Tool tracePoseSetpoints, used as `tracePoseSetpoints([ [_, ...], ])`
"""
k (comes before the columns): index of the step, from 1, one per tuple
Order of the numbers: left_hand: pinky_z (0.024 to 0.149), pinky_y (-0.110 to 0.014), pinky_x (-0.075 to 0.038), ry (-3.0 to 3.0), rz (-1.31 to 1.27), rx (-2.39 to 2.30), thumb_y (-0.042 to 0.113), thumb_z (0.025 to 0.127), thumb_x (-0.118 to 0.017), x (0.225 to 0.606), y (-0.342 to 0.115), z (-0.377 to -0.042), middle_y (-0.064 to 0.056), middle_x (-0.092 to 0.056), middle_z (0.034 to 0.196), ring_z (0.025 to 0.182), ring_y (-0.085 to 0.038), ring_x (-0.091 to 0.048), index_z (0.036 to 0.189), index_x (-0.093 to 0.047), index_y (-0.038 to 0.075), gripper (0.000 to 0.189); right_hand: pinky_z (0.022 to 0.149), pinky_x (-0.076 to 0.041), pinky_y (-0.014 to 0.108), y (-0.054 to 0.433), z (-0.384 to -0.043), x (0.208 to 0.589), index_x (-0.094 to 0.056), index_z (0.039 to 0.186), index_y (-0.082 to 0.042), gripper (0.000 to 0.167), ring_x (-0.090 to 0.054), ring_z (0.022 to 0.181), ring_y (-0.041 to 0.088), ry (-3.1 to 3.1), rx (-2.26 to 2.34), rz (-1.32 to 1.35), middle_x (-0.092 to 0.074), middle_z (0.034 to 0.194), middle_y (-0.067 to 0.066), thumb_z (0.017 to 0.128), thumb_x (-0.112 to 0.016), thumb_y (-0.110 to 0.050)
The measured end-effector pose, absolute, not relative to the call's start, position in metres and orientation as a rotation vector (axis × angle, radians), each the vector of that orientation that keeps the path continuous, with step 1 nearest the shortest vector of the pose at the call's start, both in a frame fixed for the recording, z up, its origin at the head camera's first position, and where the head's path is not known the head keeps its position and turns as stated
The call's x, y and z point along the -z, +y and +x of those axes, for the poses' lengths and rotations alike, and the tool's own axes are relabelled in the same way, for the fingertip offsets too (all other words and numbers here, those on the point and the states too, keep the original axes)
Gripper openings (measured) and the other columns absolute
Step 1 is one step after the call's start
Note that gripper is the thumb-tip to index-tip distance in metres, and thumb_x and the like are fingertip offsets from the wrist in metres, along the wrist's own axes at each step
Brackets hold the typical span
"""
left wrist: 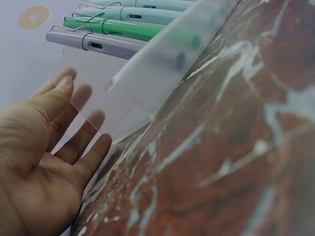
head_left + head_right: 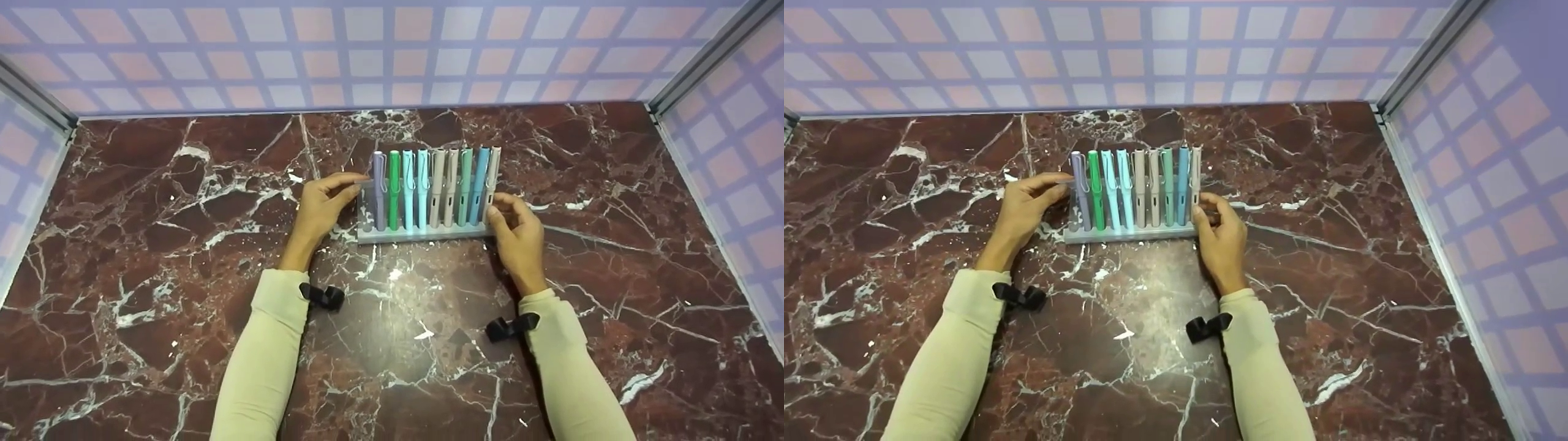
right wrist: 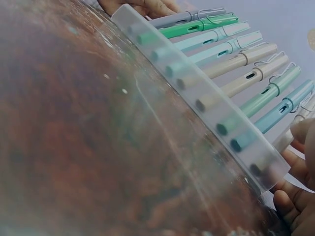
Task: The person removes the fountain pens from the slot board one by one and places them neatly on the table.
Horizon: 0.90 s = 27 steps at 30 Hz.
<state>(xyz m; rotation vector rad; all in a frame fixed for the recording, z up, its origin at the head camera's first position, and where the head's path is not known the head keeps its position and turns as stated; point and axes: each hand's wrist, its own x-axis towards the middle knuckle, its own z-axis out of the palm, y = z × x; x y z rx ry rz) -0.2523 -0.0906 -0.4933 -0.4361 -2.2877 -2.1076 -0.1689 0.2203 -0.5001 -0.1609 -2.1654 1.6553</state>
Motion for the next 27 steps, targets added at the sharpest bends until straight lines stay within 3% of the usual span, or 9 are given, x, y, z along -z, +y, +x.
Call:
tracePoseSetpoints([
  [6,0.094,-0.029,-0.054,-2.308,-0.406,2.094,-0.001,0.095,-0.064,0.492,-0.092,-0.254,-0.019,-0.071,0.117,0.109,-0.034,-0.067,0.115,-0.07,-0.006,0.021,0.071,-0.051,0.018,0.221,-0.171,0.503,-0.068,0.115,0.003,0.022,-0.062,0.076,0.008,-2.25,-1.609,-0.137,-0.07,0.096,0.017,0.094,-0.068,-0.003],
  [11,0.094,-0.029,-0.054,-2.296,-0.415,2.111,0.007,0.095,-0.067,0.495,-0.091,-0.253,-0.014,-0.074,0.114,0.106,-0.026,-0.07,0.114,-0.073,0.001,0.021,0.068,-0.049,0.016,0.225,-0.169,0.503,-0.07,0.113,0.002,0.021,-0.06,0.072,0.004,-2.327,-1.5,-0.124,-0.072,0.093,0.015,0.093,-0.069,-0.004],
  [16,0.092,-0.028,-0.054,-2.308,-0.415,2.09,0.01,0.095,-0.069,0.496,-0.091,-0.252,-0.011,-0.074,0.114,0.104,-0.026,-0.07,0.114,-0.074,0.003,0.021,0.069,-0.05,0.016,0.226,-0.168,0.503,-0.069,0.113,0.003,0.021,-0.059,0.072,0.003,-2.345,-1.499,-0.135,-0.072,0.094,0.015,0.094,-0.069,-0.005],
  [23,0.075,-0.033,-0.056,-2.364,-0.385,2.083,0.007,0.097,-0.065,0.474,-0.086,-0.241,-0.016,-0.072,0.118,0.098,-0.044,-0.066,0.116,-0.071,-0.001,0.022,0.067,-0.048,0.016,0.227,-0.167,0.501,-0.07,0.112,0.003,0.02,-0.058,0.071,0.003,-2.335,-1.48,-0.151,-0.071,0.092,0.015,0.093,-0.07,-0.005],
  [27,0.064,-0.028,-0.054,-2.378,-0.367,2.095,0.008,0.098,-0.064,0.477,-0.089,-0.241,-0.014,-0.072,0.118,0.09,-0.045,-0.065,0.117,-0.071,0.001,0.022,0.067,-0.048,0.016,0.226,-0.167,0.501,-0.07,0.113,0.002,0.021,-0.058,0.071,0.004,-2.35,-1.489,-0.158,-0.071,0.093,0.016,0.093,-0.069,-0.005],
])
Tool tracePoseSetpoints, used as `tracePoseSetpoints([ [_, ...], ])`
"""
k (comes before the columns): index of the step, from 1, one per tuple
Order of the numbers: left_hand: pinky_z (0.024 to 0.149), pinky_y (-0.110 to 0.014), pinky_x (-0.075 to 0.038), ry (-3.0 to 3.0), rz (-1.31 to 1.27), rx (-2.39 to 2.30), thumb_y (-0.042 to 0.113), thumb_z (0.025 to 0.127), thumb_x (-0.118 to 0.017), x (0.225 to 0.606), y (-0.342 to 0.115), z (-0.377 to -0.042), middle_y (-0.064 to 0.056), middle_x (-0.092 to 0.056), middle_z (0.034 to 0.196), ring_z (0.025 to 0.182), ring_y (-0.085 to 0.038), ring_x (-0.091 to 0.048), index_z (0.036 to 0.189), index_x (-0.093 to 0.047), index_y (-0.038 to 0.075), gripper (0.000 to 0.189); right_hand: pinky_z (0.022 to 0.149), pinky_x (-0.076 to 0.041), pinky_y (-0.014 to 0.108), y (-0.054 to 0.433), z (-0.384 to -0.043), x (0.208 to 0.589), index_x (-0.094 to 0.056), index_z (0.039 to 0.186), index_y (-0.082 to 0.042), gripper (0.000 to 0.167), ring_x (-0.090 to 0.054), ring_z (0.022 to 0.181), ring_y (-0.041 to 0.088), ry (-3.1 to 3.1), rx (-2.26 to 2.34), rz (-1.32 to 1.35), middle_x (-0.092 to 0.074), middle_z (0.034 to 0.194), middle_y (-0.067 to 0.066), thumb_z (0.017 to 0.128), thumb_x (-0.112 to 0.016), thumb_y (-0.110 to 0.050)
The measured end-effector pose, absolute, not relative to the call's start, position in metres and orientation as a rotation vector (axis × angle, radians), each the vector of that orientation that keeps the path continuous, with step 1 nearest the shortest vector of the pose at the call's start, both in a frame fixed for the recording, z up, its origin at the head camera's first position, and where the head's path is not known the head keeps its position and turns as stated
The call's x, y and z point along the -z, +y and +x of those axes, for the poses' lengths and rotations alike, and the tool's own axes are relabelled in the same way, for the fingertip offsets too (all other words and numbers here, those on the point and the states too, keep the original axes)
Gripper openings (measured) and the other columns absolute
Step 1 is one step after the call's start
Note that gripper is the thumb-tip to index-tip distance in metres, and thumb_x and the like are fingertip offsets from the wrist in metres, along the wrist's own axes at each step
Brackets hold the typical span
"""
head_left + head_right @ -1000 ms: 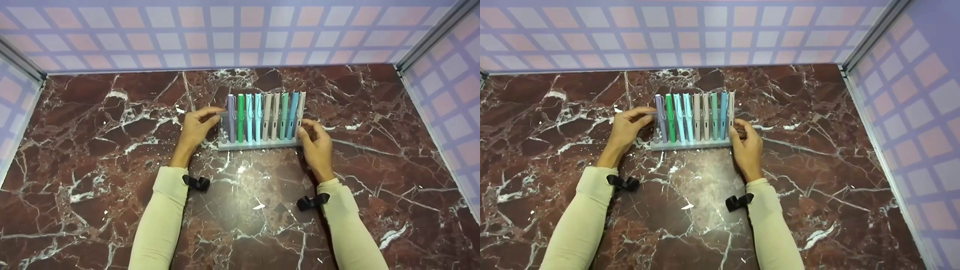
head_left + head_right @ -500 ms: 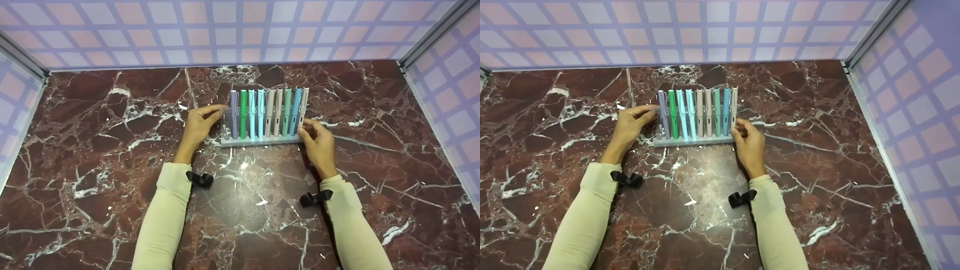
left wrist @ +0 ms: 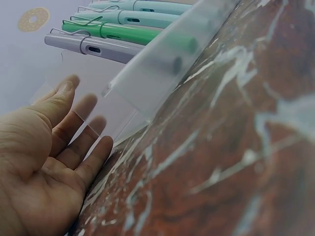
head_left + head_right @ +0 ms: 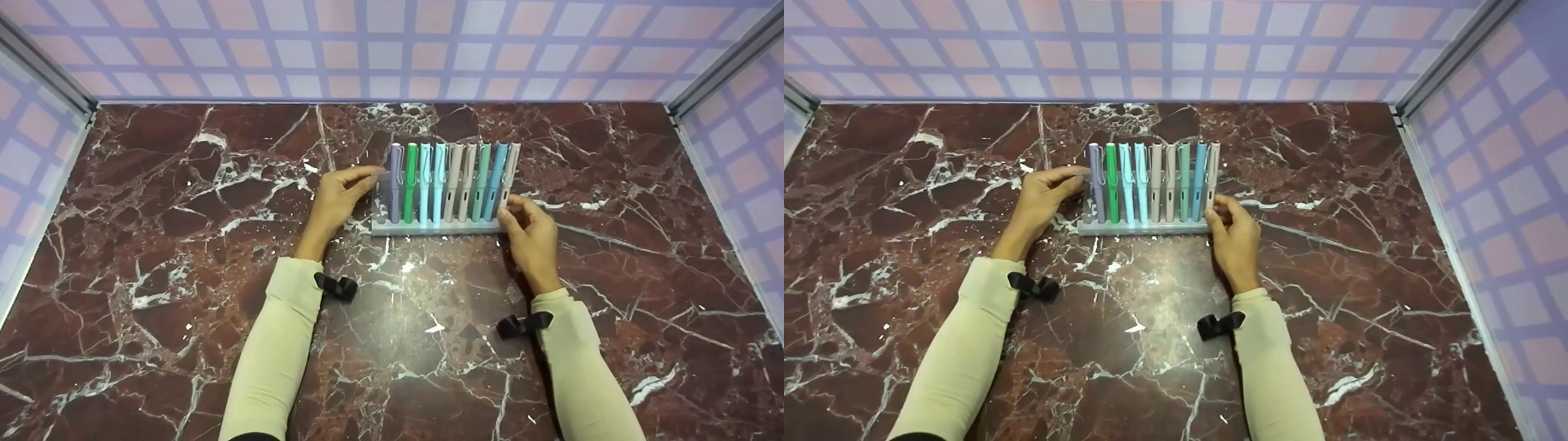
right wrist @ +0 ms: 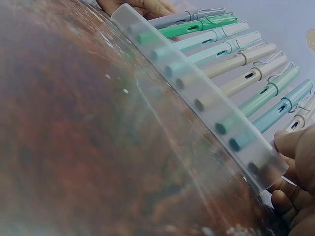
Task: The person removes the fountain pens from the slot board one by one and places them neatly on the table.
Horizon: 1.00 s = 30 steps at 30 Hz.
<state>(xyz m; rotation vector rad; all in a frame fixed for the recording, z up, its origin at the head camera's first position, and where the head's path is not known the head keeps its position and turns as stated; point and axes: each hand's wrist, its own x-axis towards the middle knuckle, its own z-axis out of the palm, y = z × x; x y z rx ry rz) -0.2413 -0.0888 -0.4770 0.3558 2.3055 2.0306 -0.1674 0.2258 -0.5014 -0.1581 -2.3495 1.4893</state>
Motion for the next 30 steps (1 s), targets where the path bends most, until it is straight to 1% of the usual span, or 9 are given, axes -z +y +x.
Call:
tracePoseSetpoints([
  [3,0.057,-0.024,-0.049,2.322,0.359,-2.027,0.01,0.098,-0.064,0.486,-0.089,-0.245,-0.012,-0.073,0.118,0.081,-0.041,-0.063,0.117,-0.072,0.003,0.022,0.068,-0.048,0.015,0.226,-0.167,0.502,-0.07,0.114,0.002,0.022,-0.058,0.072,0.003,-2.361,-1.486,-0.177,-0.071,0.095,0.018,0.094,-0.069,-0.005],
  [6,0.055,-0.023,-0.047,2.325,0.383,-2.038,0.015,0.098,-0.066,0.493,-0.089,-0.249,-0.01,-0.074,0.117,0.077,-0.036,-0.062,0.116,-0.074,0.006,0.022,0.068,-0.047,0.014,0.226,-0.168,0.504,-0.068,0.115,0.004,0.022,-0.057,0.072,0.003,-2.36,-1.477,-0.188,-0.071,0.096,0.021,0.094,-0.067,-0.003],
  [10,0.067,-0.025,-0.052,2.323,0.409,-2.047,0.017,0.097,-0.068,0.496,-0.089,-0.251,-0.008,-0.074,0.117,0.086,-0.029,-0.067,0.114,-0.075,0.009,0.021,0.068,-0.046,0.014,0.225,-0.168,0.504,-0.066,0.114,0.009,0.021,-0.057,0.072,0.004,-2.348,-1.465,-0.17,-0.069,0.095,0.025,0.094,-0.065,0.002],
  [13,0.075,-0.027,-0.053,2.333,0.42,-2.05,0.016,0.097,-0.068,0.496,-0.09,-0.252,-0.007,-0.074,0.116,0.091,-0.027,-0.068,0.113,-0.076,0.008,0.02,0.068,-0.046,0.013,0.224,-0.168,0.504,-0.067,0.113,0.009,0.02,-0.056,0.071,0.002,-2.342,-1.474,-0.151,-0.069,0.093,0.023,0.095,-0.065,0.001],
  [17,0.075,-0.029,-0.054,2.334,0.438,-2.055,0.015,0.097,-0.067,0.496,-0.091,-0.252,-0.006,-0.075,0.115,0.09,-0.027,-0.068,0.113,-0.076,0.009,0.019,0.068,-0.047,0.015,0.225,-0.168,0.503,-0.069,0.111,0.005,0.018,-0.057,0.072,0.002,-2.334,-1.507,-0.128,-0.07,0.09,0.016,0.095,-0.067,-0.003],
  [19,0.079,-0.028,-0.054,2.331,0.443,-2.055,0.015,0.097,-0.066,0.496,-0.091,-0.252,-0.006,-0.075,0.116,0.093,-0.026,-0.069,0.113,-0.076,0.009,0.019,0.068,-0.047,0.015,0.225,-0.168,0.503,-0.069,0.111,0.004,0.018,-0.057,0.072,0.003,-2.335,-1.515,-0.116,-0.069,0.09,0.014,0.095,-0.067,-0.003],
  [21,0.079,-0.026,-0.054,2.328,0.438,-2.051,0.016,0.097,-0.067,0.496,-0.092,-0.252,-0.005,-0.074,0.117,0.094,-0.025,-0.069,0.113,-0.076,0.01,0.02,0.068,-0.047,0.016,0.226,-0.168,0.503,-0.069,0.111,0.004,0.017,-0.058,0.072,0.004,-2.338,-1.516,-0.109,-0.069,0.09,0.014,0.095,-0.067,-0.004],
  [26,0.069,-0.025,-0.053,2.33,0.425,-2.044,0.019,0.097,-0.068,0.497,-0.092,-0.252,-0.005,-0.074,0.116,0.086,-0.025,-0.067,0.113,-0.076,0.011,0.02,0.068,-0.047,0.016,0.226,-0.168,0.504,-0.069,0.111,0.003,0.017,-0.057,0.072,0.005,-2.356,-1.5,-0.118,-0.07,0.09,0.015,0.096,-0.066,-0.005],
  [30,0.068,-0.025,-0.052,2.329,0.42,-2.043,0.019,0.097,-0.068,0.497,-0.091,-0.252,-0.006,-0.074,0.117,0.085,-0.027,-0.067,0.113,-0.076,0.01,0.02,0.069,-0.047,0.016,0.226,-0.168,0.503,-0.069,0.111,0.003,0.018,-0.058,0.073,0.005,-2.356,-1.516,-0.134,-0.07,0.092,0.016,0.095,-0.066,-0.004],
])
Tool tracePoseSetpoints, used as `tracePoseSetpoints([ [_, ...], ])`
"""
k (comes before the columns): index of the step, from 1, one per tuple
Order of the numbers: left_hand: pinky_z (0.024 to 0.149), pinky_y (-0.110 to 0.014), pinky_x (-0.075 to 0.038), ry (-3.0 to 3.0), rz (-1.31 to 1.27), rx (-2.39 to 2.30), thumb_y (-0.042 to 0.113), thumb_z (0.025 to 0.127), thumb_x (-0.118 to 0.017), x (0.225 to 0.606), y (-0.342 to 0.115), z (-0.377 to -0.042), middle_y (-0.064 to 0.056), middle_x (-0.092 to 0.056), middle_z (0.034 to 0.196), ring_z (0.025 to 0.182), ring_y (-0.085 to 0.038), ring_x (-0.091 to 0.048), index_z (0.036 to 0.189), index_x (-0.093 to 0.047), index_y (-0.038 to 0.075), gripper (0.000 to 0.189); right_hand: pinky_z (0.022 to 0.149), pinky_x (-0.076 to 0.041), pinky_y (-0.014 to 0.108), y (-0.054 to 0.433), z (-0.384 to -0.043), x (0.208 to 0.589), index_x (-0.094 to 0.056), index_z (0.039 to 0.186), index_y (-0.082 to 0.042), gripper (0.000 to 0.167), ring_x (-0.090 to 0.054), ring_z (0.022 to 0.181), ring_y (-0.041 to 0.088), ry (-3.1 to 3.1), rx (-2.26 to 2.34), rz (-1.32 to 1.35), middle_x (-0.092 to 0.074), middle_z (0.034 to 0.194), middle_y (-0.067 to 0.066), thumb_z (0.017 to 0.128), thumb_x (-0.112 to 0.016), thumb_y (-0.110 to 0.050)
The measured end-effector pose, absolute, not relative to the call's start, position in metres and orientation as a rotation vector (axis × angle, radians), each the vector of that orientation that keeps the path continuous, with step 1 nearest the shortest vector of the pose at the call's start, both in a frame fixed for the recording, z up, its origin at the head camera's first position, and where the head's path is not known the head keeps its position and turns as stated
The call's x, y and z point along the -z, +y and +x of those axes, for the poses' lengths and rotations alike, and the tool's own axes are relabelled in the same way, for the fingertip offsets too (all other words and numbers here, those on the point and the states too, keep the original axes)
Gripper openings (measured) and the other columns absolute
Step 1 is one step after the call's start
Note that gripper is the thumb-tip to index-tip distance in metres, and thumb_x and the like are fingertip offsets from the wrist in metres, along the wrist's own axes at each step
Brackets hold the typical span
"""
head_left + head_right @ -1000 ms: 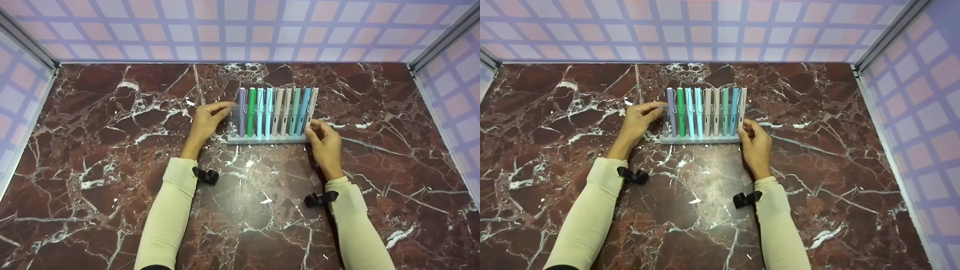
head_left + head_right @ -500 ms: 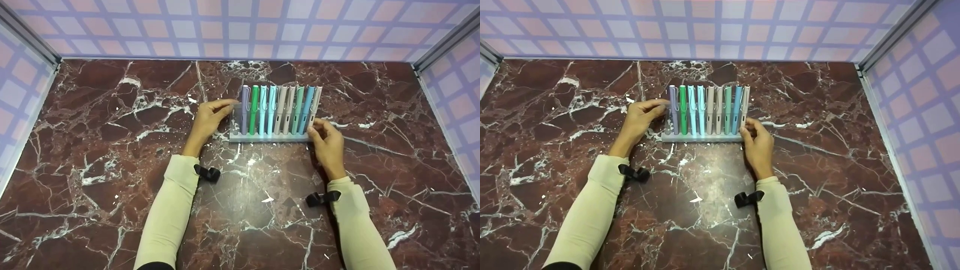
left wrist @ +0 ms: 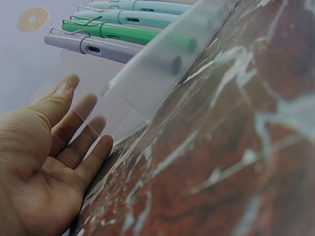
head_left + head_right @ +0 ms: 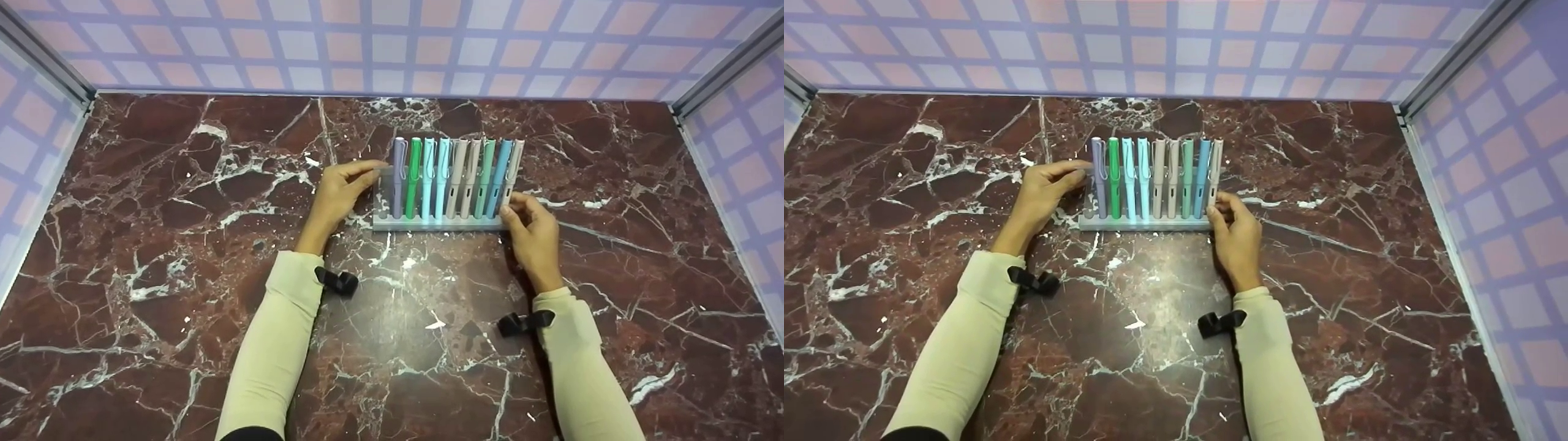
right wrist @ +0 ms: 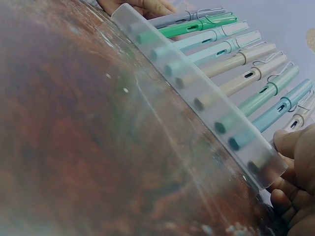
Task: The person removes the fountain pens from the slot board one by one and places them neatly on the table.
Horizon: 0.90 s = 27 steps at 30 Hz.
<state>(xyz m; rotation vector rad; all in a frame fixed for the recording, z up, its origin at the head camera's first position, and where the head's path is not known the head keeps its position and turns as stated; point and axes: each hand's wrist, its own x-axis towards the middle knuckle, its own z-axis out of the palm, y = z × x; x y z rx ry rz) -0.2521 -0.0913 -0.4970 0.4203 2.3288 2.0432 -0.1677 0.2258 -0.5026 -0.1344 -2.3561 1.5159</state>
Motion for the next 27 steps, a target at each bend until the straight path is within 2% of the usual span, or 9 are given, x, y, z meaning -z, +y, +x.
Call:
tracePoseSetpoints([
  [2,0.07,-0.026,-0.052,2.323,0.407,-2.046,0.018,0.096,-0.068,0.497,-0.091,-0.252,-0.007,-0.074,0.118,0.088,-0.029,-0.067,0.114,-0.076,0.01,0.021,0.069,-0.048,0.015,0.224,-0.168,0.501,-0.069,0.112,0.004,0.018,-0.058,0.073,0.004,-2.354,-1.528,-0.152,-0.07,0.092,0.016,0.095,-0.066,-0.003],
  [7,0.09,-0.03,-0.053,2.332,0.408,-2.041,0.014,0.098,-0.066,0.493,-0.09,-0.252,-0.012,-0.071,0.122,0.106,-0.03,-0.068,0.116,-0.073,0.004,0.022,0.07,-0.049,0.015,0.219,-0.165,0.493,-0.066,0.112,0.009,0.019,-0.058,0.073,0.003,-2.328,-1.545,-0.19,-0.069,0.093,0.017,0.094,-0.065,0.002],
  [10,0.096,-0.03,-0.052,2.333,0.41,-2.036,0.011,0.098,-0.065,0.483,-0.089,-0.247,-0.015,-0.07,0.122,0.111,-0.032,-0.067,0.117,-0.072,0.001,0.022,0.07,-0.05,0.015,0.218,-0.164,0.491,-0.063,0.11,0.013,0.019,-0.06,0.073,0.003,-2.269,-1.583,-0.173,-0.068,0.09,0.016,0.093,-0.065,0.005],
  [15,0.093,-0.029,-0.053,2.31,0.403,-2.041,0.007,0.097,-0.064,0.466,-0.087,-0.236,-0.015,-0.071,0.121,0.109,-0.033,-0.067,0.116,-0.072,-0.001,0.022,0.07,-0.053,0.018,0.222,-0.166,0.496,-0.062,0.108,0.011,0.016,-0.065,0.074,0.006,-2.15,-1.687,-0.139,-0.068,0.086,0.01,0.093,-0.065,0.005],
  [19,0.095,-0.029,-0.052,2.319,0.387,-2.022,0.008,0.098,-0.064,0.465,-0.087,-0.235,-0.014,-0.071,0.122,0.11,-0.031,-0.067,0.117,-0.072,0.001,0.022,0.07,-0.055,0.021,0.225,-0.167,0.5,-0.062,0.107,0.008,0.014,-0.067,0.076,0.011,-2.106,-1.72,-0.116,-0.07,0.088,0.017,0.094,-0.065,0.003],
  [24,0.09,-0.034,-0.054,2.32,0.395,-2.019,0.017,0.097,-0.067,0.486,-0.09,-0.247,-0.009,-0.072,0.121,0.106,-0.029,-0.068,0.116,-0.074,0.008,0.023,0.069,-0.054,0.022,0.225,-0.166,0.501,-0.06,0.108,0.007,0.013,-0.065,0.075,0.011,-2.094,-1.715,-0.123,-0.069,0.092,0.02,0.096,-0.063,0.002],
  [27,0.094,-0.033,-0.053,2.322,0.413,-2.023,0.023,0.096,-0.069,0.495,-0.092,-0.251,-0.005,-0.073,0.119,0.106,-0.022,-0.069,0.115,-0.075,0.012,0.023,0.067,-0.052,0.021,0.224,-0.166,0.5,-0.058,0.109,0.01,0.014,-0.063,0.074,0.01,-2.093,-1.699,-0.135,-0.069,0.095,0.02,0.096,-0.06,0.004],
])
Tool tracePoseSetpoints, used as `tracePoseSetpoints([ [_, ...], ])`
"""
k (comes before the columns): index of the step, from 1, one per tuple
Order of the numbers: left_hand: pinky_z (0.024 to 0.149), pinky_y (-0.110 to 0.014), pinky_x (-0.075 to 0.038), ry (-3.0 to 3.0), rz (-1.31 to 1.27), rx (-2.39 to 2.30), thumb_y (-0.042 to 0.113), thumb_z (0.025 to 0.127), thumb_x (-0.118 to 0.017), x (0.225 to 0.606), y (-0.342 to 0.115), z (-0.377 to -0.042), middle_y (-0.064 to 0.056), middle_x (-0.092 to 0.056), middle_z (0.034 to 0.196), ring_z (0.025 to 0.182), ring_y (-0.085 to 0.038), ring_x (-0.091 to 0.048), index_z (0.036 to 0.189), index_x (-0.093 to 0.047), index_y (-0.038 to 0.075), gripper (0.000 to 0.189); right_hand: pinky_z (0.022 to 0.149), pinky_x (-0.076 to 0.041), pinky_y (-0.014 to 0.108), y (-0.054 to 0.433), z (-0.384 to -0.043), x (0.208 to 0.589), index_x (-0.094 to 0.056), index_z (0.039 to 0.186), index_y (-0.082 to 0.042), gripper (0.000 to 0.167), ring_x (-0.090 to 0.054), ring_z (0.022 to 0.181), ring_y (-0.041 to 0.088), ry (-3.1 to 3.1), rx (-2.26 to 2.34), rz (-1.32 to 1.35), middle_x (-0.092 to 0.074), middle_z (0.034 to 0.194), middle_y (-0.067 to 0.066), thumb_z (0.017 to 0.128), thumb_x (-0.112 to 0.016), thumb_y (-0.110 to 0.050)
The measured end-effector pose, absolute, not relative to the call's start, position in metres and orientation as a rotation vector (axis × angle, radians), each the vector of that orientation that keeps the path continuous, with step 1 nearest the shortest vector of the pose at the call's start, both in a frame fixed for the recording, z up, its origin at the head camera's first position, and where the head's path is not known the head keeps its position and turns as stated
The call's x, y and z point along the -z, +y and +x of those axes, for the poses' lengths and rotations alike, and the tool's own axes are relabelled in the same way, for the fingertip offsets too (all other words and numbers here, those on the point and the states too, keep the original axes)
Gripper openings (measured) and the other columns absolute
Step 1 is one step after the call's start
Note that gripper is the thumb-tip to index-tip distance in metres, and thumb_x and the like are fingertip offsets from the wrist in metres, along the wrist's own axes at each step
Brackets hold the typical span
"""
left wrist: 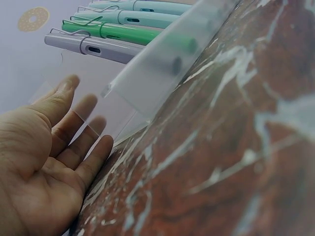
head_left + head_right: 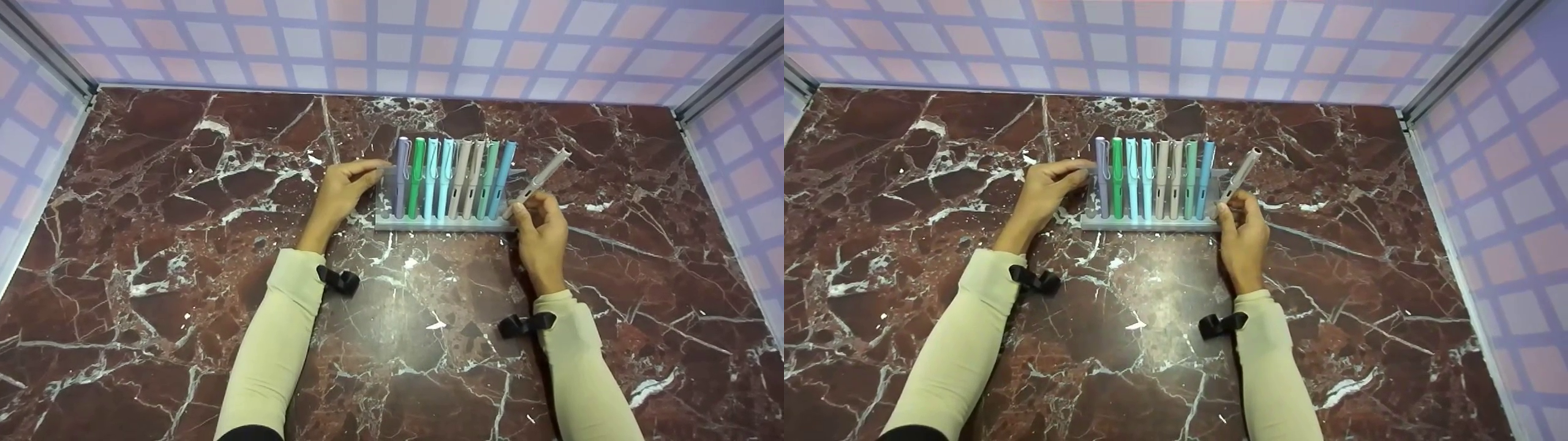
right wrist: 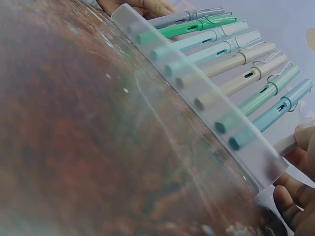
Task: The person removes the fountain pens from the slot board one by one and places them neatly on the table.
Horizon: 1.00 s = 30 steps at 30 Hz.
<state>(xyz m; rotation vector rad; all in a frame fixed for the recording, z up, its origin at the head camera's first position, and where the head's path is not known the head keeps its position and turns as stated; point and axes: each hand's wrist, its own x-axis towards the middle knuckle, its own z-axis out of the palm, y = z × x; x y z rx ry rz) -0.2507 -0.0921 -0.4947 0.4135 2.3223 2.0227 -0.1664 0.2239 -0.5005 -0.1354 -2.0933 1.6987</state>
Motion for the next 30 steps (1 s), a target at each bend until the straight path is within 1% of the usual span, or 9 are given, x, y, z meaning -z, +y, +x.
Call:
tracePoseSetpoints([
  [4,0.101,-0.03,-0.05,2.332,0.441,-2.026,0.023,0.096,-0.068,0.495,-0.092,-0.251,-0.004,-0.073,0.119,0.11,-0.018,-0.068,0.115,-0.075,0.012,0.023,0.065,-0.049,0.02,0.223,-0.166,0.5,-0.057,0.111,0.009,0.014,-0.06,0.074,0.013,-2.076,-1.706,-0.143,-0.067,0.099,0.025,0.097,-0.058,0.006],
  [9,0.094,-0.032,-0.053,2.321,0.437,-2.041,0.02,0.096,-0.068,0.496,-0.092,-0.251,-0.006,-0.074,0.119,0.104,-0.022,-0.069,0.114,-0.075,0.011,0.021,0.065,-0.049,0.022,0.224,-0.165,0.499,-0.058,0.111,0.003,0.013,-0.061,0.076,0.015,-2.043,-1.736,-0.139,-0.068,0.097,0.018,0.097,-0.059,0.002],
  [12,0.091,-0.032,-0.054,2.32,0.427,-2.053,0.018,0.096,-0.068,0.496,-0.091,-0.251,-0.008,-0.073,0.119,0.103,-0.025,-0.069,0.114,-0.075,0.009,0.021,0.066,-0.05,0.021,0.223,-0.164,0.499,-0.058,0.111,0.002,0.014,-0.062,0.076,0.013,-2.027,-1.738,-0.114,-0.069,0.096,0.013,0.097,-0.061,0.002],
  [14,0.094,-0.03,-0.052,2.32,0.427,-2.056,0.016,0.097,-0.068,0.496,-0.091,-0.251,-0.01,-0.073,0.12,0.107,-0.026,-0.068,0.115,-0.074,0.007,0.022,0.068,-0.051,0.021,0.223,-0.164,0.499,-0.058,0.111,0.002,0.016,-0.063,0.077,0.012,-2.015,-1.739,-0.1,-0.07,0.095,0.013,0.096,-0.062,0.002],
  [19,0.092,-0.029,-0.052,2.308,0.418,-2.053,0.011,0.098,-0.065,0.488,-0.089,-0.247,-0.016,-0.07,0.123,0.11,-0.035,-0.066,0.117,-0.071,0.0,0.023,0.069,-0.053,0.021,0.223,-0.164,0.498,-0.057,0.113,0.004,0.019,-0.064,0.078,0.011,-1.984,-1.746,-0.094,-0.071,0.095,0.011,0.095,-0.063,0.005],
  [24,0.085,-0.035,-0.054,2.298,0.398,-2.053,0.006,0.097,-0.064,0.47,-0.088,-0.236,-0.018,-0.07,0.121,0.104,-0.042,-0.065,0.116,-0.071,-0.002,0.022,0.069,-0.053,0.021,0.223,-0.164,0.499,-0.056,0.112,0.004,0.019,-0.064,0.076,0.011,-1.98,-1.753,-0.098,-0.071,0.093,0.008,0.094,-0.062,0.006],
  [26,0.088,-0.034,-0.054,2.299,0.404,-2.056,0.005,0.097,-0.064,0.467,-0.088,-0.235,-0.018,-0.071,0.12,0.106,-0.041,-0.065,0.116,-0.071,-0.003,0.021,0.069,-0.053,0.02,0.223,-0.165,0.499,-0.056,0.112,0.005,0.02,-0.065,0.076,0.011,-1.983,-1.753,-0.098,-0.071,0.093,0.007,0.094,-0.063,0.006],
  [28,0.087,-0.033,-0.054,2.297,0.411,-2.062,0.004,0.097,-0.063,0.466,-0.087,-0.234,-0.018,-0.071,0.12,0.105,-0.042,-0.065,0.115,-0.071,-0.003,0.021,0.069,-0.053,0.021,0.223,-0.165,0.498,-0.056,0.112,0.005,0.02,-0.064,0.075,0.012,-1.985,-1.75,-0.104,-0.071,0.092,0.006,0.094,-0.063,0.006],
  [30,0.089,-0.03,-0.053,2.296,0.419,-2.065,0.004,0.097,-0.063,0.467,-0.087,-0.235,-0.019,-0.071,0.12,0.107,-0.041,-0.065,0.115,-0.07,-0.004,0.021,0.068,-0.053,0.021,0.223,-0.165,0.498,-0.057,0.112,0.004,0.019,-0.064,0.075,0.011,-1.991,-1.734,-0.117,-0.071,0.092,0.003,0.094,-0.064,0.005],
])
